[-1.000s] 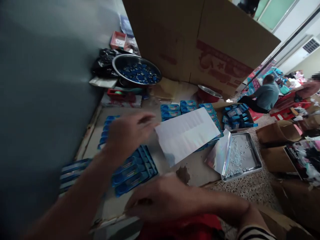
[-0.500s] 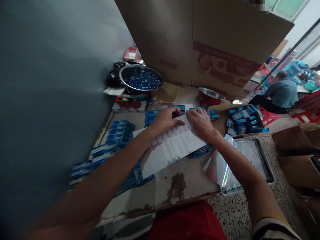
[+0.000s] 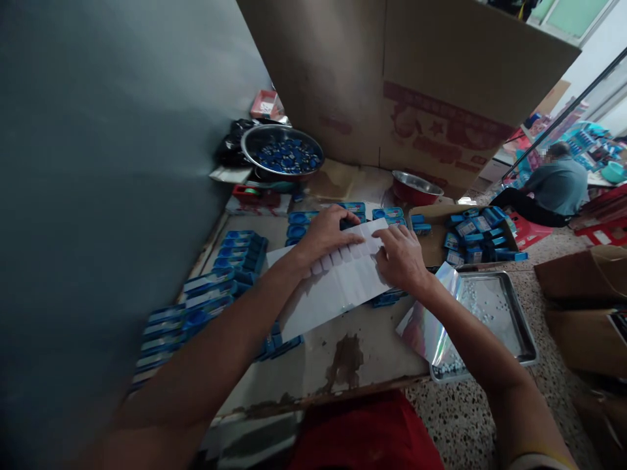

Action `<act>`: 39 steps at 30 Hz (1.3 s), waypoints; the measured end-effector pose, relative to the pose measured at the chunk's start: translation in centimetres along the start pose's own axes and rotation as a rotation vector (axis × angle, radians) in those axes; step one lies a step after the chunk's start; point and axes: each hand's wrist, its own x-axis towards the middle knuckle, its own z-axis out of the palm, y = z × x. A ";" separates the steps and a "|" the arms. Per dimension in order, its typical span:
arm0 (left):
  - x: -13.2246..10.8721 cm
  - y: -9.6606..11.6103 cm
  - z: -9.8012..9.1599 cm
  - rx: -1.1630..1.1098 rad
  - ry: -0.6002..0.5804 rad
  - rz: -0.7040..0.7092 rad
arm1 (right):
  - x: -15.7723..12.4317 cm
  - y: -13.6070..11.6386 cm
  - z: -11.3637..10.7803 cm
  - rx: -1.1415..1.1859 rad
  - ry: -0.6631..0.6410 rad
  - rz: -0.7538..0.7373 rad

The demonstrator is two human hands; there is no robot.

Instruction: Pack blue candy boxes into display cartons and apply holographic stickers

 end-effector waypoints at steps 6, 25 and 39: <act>-0.1 0.2 0.2 -0.007 0.016 0.002 | 3.7 0.4 0.1 -0.097 -0.040 -0.088; -0.2 0.4 0.1 0.001 0.018 0.017 | 0.4 -0.6 -2.2 -0.105 0.055 0.059; -0.1 0.2 0.1 -0.003 0.034 0.039 | 2.5 -0.7 -3.2 0.062 -0.100 0.142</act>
